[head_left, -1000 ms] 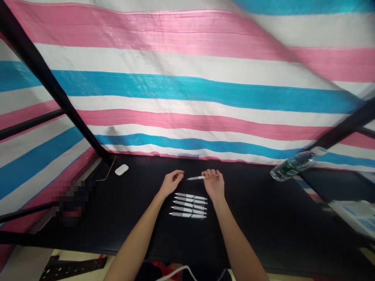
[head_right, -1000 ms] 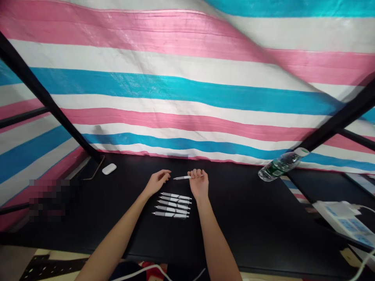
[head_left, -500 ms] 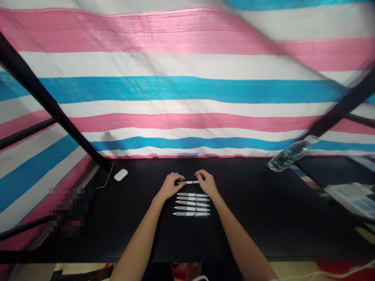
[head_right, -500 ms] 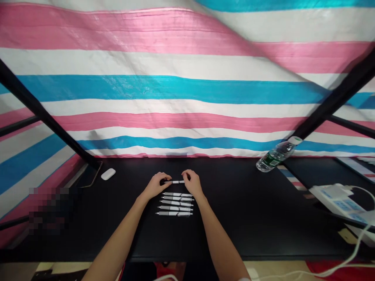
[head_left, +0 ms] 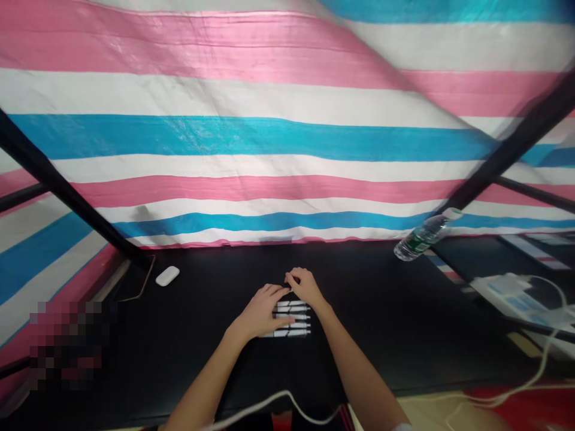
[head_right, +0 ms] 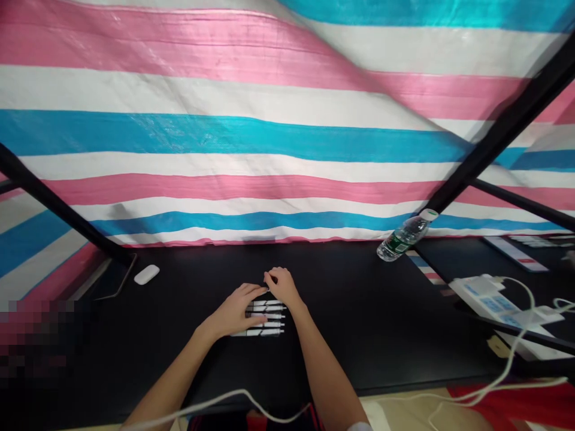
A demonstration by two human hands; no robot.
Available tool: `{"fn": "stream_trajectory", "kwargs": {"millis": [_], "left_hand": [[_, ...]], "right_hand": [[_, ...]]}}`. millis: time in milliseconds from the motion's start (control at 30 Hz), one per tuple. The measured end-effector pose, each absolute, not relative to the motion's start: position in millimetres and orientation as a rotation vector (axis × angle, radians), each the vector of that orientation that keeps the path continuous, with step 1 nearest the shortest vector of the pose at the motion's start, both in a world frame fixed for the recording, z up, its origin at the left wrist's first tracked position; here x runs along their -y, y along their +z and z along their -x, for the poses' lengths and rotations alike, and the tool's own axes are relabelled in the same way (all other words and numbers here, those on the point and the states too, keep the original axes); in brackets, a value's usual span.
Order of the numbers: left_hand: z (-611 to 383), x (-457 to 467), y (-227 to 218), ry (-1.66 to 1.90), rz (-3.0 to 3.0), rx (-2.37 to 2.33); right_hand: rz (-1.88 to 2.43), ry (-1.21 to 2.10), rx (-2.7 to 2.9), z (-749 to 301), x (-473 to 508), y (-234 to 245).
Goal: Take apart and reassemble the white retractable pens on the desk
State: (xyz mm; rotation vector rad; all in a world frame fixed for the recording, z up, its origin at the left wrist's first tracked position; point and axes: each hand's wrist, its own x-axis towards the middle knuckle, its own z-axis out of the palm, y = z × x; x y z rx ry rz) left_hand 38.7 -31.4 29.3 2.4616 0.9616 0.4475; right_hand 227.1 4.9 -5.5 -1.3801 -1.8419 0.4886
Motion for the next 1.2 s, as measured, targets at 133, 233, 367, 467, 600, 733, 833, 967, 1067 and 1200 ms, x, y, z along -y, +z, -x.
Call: {"fn": "stream_trajectory", "kwargs": {"millis": [133, 233, 367, 467, 600, 733, 833, 967, 1067, 1200], "left_hand": [[-27.6, 53.3, 10.2, 0.326, -2.607, -0.983], [-26.5, 57.5, -4.1, 0.432, -2.673, -1.091], [-35.5, 46.2, -11.7, 0.492, -2.703, -1.218], [-40.8, 34.5, -10.8, 0.509, -2.719, -1.277], [-45.0, 17.6, -7.0, 0.505, -2.752, -1.196], [-56.9, -4.0, -4.5, 0.501, -2.743, -1.237], [-67.9, -17.7, -6.2, 0.582, -2.667, -1.388], [-74.0, -24.4, -10.7, 0.657, -2.612, -1.523], [-73.8, -24.0, -12.1, 0.664, -2.592, -1.571], [-72.8, -24.3, -12.6, 0.665, -2.544, -1.659]], "right_hand": [[1.379, 0.512, 1.917, -229.4, 3.9, 2.3], [1.389, 0.489, 1.968, -231.0, 23.4, 5.1], [1.510, 0.277, 2.011, -225.8, 56.4, -6.1], [1.589, 0.146, 2.067, -220.9, 68.9, -18.5], [1.672, 0.073, 2.101, -220.8, 60.3, -25.0], [1.736, 0.010, 2.057, -225.2, 36.5, -24.1], [1.782, -0.012, 2.013, -228.0, 18.9, -23.6], [1.824, 0.006, 2.010, -230.4, 5.1, -24.1], [1.797, 0.025, 2.047, -231.8, 2.3, -25.5], [1.763, 0.055, 2.083, -228.5, 4.4, -26.2]]}}
